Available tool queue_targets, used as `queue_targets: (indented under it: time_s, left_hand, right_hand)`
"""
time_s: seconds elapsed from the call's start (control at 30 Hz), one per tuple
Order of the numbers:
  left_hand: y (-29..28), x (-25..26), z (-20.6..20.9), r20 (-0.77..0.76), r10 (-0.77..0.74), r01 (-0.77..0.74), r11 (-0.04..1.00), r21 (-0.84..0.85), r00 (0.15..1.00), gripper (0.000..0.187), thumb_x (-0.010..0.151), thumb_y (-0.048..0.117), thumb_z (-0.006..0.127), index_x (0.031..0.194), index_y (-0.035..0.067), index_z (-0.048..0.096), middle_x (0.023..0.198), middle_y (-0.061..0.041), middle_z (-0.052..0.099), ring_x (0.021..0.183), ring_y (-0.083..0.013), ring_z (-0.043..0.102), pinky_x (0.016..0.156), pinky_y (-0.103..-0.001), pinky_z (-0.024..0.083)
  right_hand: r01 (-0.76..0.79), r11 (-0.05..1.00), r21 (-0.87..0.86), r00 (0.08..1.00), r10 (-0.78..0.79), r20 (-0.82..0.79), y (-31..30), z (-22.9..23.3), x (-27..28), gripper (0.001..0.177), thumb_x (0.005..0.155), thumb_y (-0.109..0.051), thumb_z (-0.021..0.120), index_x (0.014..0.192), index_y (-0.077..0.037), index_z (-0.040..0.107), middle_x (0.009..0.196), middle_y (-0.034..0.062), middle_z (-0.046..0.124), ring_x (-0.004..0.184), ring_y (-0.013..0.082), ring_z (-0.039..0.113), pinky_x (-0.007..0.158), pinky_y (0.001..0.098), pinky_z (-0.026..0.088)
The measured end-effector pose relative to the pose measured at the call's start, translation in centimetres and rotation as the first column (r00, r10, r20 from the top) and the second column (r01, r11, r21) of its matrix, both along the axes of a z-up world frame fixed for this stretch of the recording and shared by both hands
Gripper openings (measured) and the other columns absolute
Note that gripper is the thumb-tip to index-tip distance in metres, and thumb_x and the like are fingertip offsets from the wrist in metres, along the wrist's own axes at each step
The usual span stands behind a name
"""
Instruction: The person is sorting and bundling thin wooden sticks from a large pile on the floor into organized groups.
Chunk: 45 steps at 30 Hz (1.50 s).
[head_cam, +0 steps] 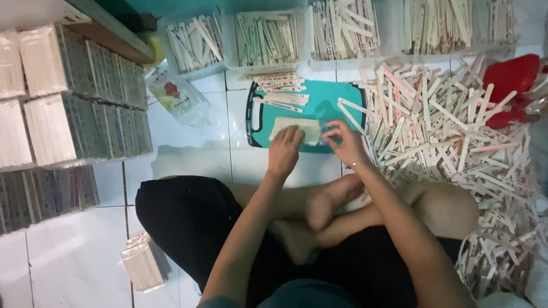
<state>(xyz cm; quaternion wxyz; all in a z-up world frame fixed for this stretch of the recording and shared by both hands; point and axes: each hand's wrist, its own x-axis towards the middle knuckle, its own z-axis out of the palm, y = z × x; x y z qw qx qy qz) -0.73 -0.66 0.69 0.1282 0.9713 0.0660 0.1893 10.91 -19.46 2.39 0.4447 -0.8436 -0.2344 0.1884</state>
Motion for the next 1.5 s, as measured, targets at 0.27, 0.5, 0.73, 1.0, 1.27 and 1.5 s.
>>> queue_targets:
  time_s: [0.27,0.5,0.73,1.0,1.27,1.5]
  left_hand:
    - [-0.1,0.9,-2.2,-0.553,-0.041,-0.052,0.987,-0.151,0.832,0.057,0.109,0.038,0.046,0.162,0.029,0.028,0.171,0.0,0.022,0.152,-0.029,0.029,0.118,-0.047,0.032]
    - [-0.7,1.5,-4.6,-0.459,-0.057,0.011,0.995,-0.101,0.887,0.058,0.113,0.039,0.039,0.165,0.031,0.018,0.173,0.001,0.016,0.158,-0.031,0.016,0.128,-0.051,0.015]
    - [-0.7,1.7,-2.7,-0.55,-0.054,-0.009,0.994,-0.112,0.833,0.056,0.113,0.046,0.03,0.165,0.042,0.009,0.174,0.008,0.004,0.16,-0.0301,0.005,0.127,-0.054,0.009]
    - [-0.7,1.9,-2.6,-0.578,-0.048,-0.052,0.987,-0.154,0.815,0.056,0.112,0.05,0.027,0.165,0.044,0.008,0.174,0.007,0.003,0.16,-0.0315,0.002,0.128,-0.054,0.006]
    - [-0.7,2.4,-1.7,-0.615,-0.032,-0.137,0.965,-0.226,0.788,0.062,0.111,0.052,0.029,0.166,0.036,0.006,0.174,0.01,0.001,0.16,-0.0285,0.0,0.128,-0.054,0.003]
    - [-1.0,2.7,-1.8,-0.621,-0.001,-0.176,0.959,-0.223,0.784,0.061,0.111,0.052,0.029,0.166,0.039,0.005,0.174,0.007,0.001,0.16,-0.0279,0.001,0.128,-0.054,0.003]
  right_hand:
    - [0.22,0.975,0.036,0.964,-0.211,-0.159,1.6,-4.2,-1.7,0.05,0.088,0.003,0.066,0.134,-0.015,0.057,0.11,0.0156,0.075,0.103,0.0269,0.073,0.09,0.0378,0.059]
    - [0.287,0.958,-0.001,0.931,-0.28,-0.234,4.2,2.4,-2.7,0.073,0.088,0.011,0.063,0.152,-0.012,0.039,0.125,0.0252,0.069,0.111,0.0386,0.069,0.098,0.0488,0.056]
    - [0.738,0.557,0.382,0.565,-0.198,-0.801,-0.1,-6.5,4.8,0.027,0.085,0.006,0.063,0.108,-0.004,0.073,0.078,0.0026,0.069,0.068,0.0114,0.061,0.066,0.0202,0.049]
    - [0.211,0.88,-0.425,0.897,-0.002,0.442,-5.2,-12.1,9.8,0.013,0.091,-0.016,0.073,0.093,-0.028,0.07,0.075,-0.0092,0.066,0.088,0.0201,0.069,0.092,0.0397,0.056]
    - [0.161,0.915,-0.37,0.736,0.139,0.663,-3.5,-5.9,8.1,0.018,0.086,-0.011,0.081,0.1,-0.02,0.074,0.076,0.0013,0.07,0.074,0.0269,0.071,0.066,0.0406,0.06]
    - [-0.104,0.761,-0.64,0.761,0.475,0.442,-4.3,-2.7,3.7,0.017,0.098,-0.024,0.059,0.113,-0.032,0.061,0.107,0.0029,0.056,0.111,0.0309,0.055,0.104,0.0583,0.03]
